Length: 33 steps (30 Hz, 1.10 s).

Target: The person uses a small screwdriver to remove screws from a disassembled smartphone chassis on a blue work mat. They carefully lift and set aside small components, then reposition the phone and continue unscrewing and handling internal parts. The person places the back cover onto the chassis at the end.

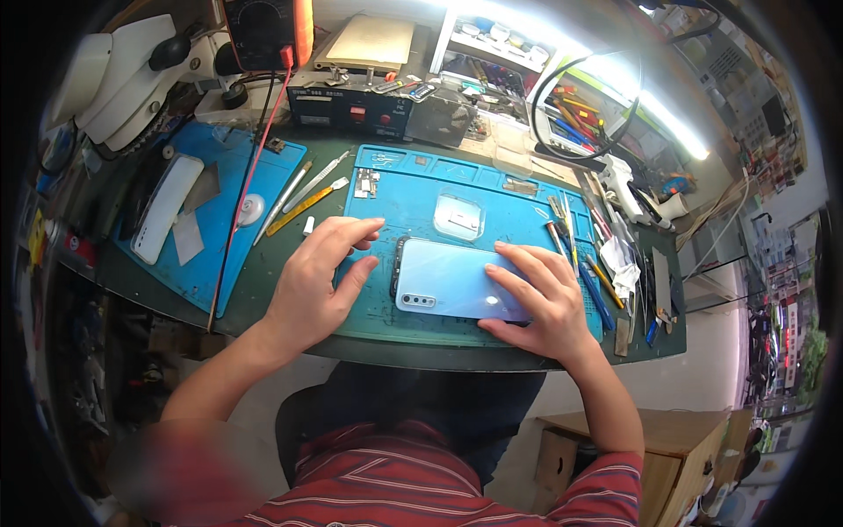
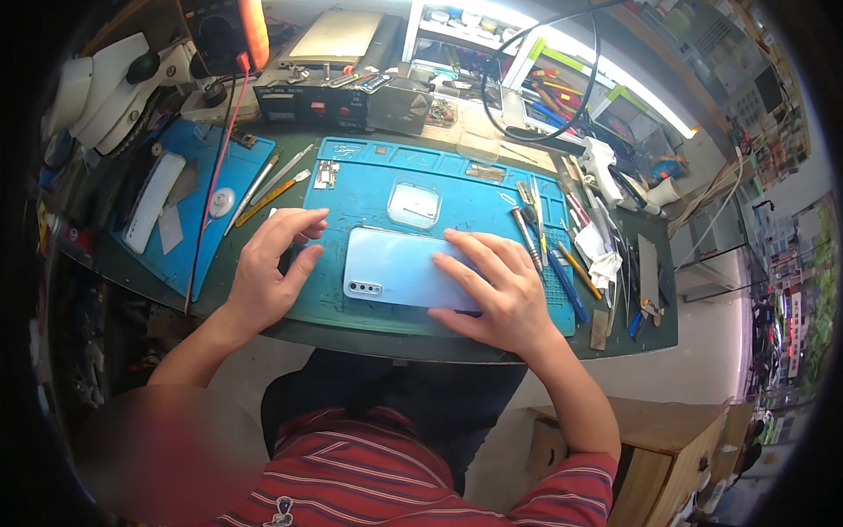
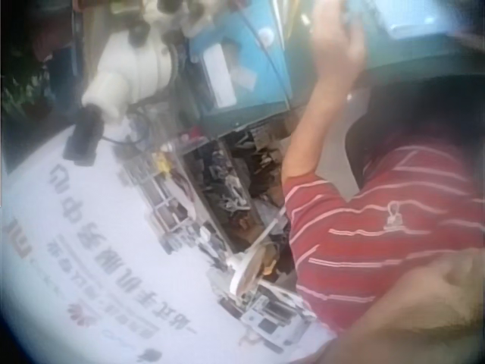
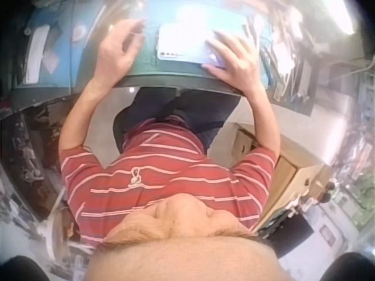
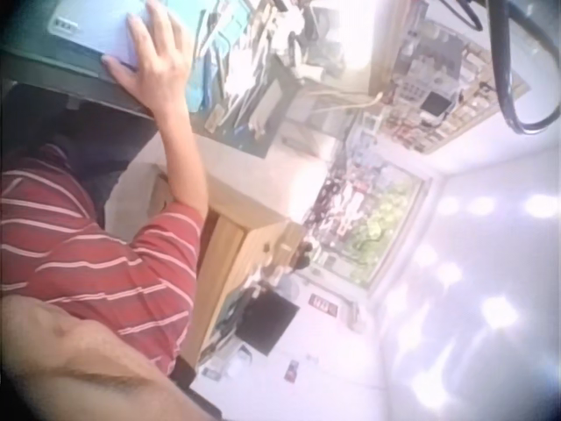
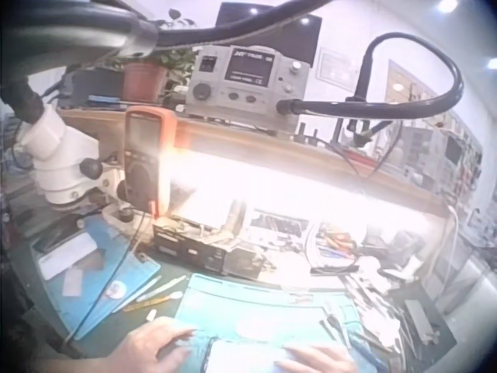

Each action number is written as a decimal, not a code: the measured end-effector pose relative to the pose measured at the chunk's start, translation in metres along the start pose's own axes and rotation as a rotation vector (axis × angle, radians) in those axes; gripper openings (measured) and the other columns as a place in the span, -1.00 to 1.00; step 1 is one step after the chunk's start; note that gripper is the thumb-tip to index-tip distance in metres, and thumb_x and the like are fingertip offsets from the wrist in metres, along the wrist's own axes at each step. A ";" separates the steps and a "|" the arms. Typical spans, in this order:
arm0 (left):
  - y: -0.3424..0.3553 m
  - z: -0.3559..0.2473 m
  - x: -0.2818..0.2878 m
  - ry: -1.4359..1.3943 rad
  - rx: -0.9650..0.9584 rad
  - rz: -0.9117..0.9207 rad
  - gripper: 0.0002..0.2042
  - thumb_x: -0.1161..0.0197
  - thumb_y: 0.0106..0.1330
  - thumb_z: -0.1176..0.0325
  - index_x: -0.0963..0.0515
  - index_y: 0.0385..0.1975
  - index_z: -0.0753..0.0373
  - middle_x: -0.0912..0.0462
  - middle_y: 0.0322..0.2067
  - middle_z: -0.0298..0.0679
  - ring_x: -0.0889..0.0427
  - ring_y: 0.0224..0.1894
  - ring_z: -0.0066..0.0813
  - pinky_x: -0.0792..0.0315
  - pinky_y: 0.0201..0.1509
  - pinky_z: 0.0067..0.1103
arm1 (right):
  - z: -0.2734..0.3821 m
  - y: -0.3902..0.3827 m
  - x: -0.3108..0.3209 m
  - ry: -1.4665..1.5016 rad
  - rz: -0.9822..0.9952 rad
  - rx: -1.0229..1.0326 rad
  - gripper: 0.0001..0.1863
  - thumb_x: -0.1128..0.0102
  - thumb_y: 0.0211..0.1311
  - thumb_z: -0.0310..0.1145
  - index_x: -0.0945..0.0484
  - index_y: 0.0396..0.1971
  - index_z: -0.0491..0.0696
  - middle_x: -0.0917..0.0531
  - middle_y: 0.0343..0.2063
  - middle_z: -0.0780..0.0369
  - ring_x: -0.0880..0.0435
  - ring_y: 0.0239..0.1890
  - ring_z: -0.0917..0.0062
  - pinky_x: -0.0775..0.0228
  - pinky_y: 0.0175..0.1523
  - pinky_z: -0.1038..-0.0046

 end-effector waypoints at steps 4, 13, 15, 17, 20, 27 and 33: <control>-0.004 0.001 0.001 0.053 -0.014 0.059 -0.64 -0.34 0.39 0.56 -0.60 0.18 0.27 -0.67 0.01 -0.11 -0.70 0.00 -0.24 -0.59 0.11 -0.42 | -0.004 0.004 -0.008 0.006 0.021 -0.019 -0.37 -0.62 -0.01 -0.13 -0.70 0.13 0.03 -0.66 0.23 0.17 -0.63 0.18 0.21 -0.48 0.25 0.18; -0.003 0.000 -0.007 0.090 -0.056 0.142 -0.64 -0.41 0.35 0.50 -0.63 0.15 0.23 -0.64 0.09 -0.13 -0.65 0.12 -0.13 -0.53 0.24 -0.31 | -0.007 0.009 -0.016 0.084 0.081 -0.046 -0.37 -0.59 0.02 -0.14 -0.70 0.15 0.02 -0.65 0.23 0.15 -0.63 0.18 0.18 -0.47 0.28 0.16; -0.001 -0.003 -0.008 0.132 -0.086 0.172 -0.61 -0.43 0.33 0.46 -0.63 0.16 0.23 -0.64 0.11 -0.14 -0.63 0.14 -0.12 -0.48 0.29 -0.27 | -0.008 0.009 -0.017 0.108 0.102 -0.062 -0.37 -0.59 0.03 -0.13 -0.69 0.15 0.01 -0.65 0.24 0.15 -0.63 0.18 0.17 -0.47 0.29 0.16; 0.000 -0.003 -0.010 0.154 -0.100 0.205 -0.58 -0.46 0.31 0.41 -0.61 0.18 0.23 -0.63 0.13 -0.15 -0.61 0.16 -0.11 -0.44 0.33 -0.23 | -0.010 0.009 -0.018 0.127 0.122 -0.071 -0.36 -0.59 0.04 -0.12 -0.69 0.16 0.01 -0.64 0.24 0.14 -0.62 0.19 0.16 -0.46 0.30 0.15; 0.005 -0.001 -0.014 0.169 -0.097 0.254 -0.51 -0.51 0.27 0.35 -0.59 0.21 0.24 -0.61 0.16 -0.15 -0.57 0.20 -0.10 -0.40 0.36 -0.22 | -0.011 0.009 -0.017 0.150 0.143 -0.082 -0.34 -0.60 0.04 -0.11 -0.67 0.18 0.00 -0.64 0.25 0.13 -0.62 0.20 0.13 -0.45 0.32 0.14; 0.017 -0.001 -0.015 0.186 -0.070 0.354 -0.37 -0.59 0.15 0.29 -0.56 0.25 0.30 -0.56 0.19 -0.13 -0.53 0.22 -0.10 -0.42 0.34 -0.28 | -0.023 -0.004 -0.009 0.254 0.105 -0.142 -0.39 -0.60 0.07 -0.18 -0.69 0.14 -0.06 -0.65 0.22 0.09 -0.61 0.22 0.10 -0.46 0.33 0.14; 0.022 -0.004 -0.017 0.235 -0.063 0.400 -0.34 -0.59 0.14 0.26 -0.54 0.26 0.32 -0.56 0.18 -0.10 -0.53 0.22 -0.08 -0.43 0.32 -0.27 | -0.028 -0.011 -0.003 0.188 0.072 -0.143 -0.43 -0.59 0.09 -0.24 -0.69 0.10 -0.13 -0.70 0.18 0.14 -0.64 0.12 0.17 -0.50 0.25 0.19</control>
Point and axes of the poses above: each hand's wrist, its own y-axis towards the middle knuckle, its own x-axis out of the back of the hand, z = x × y, the point moved 5 cm from there along y, towards the middle knuckle
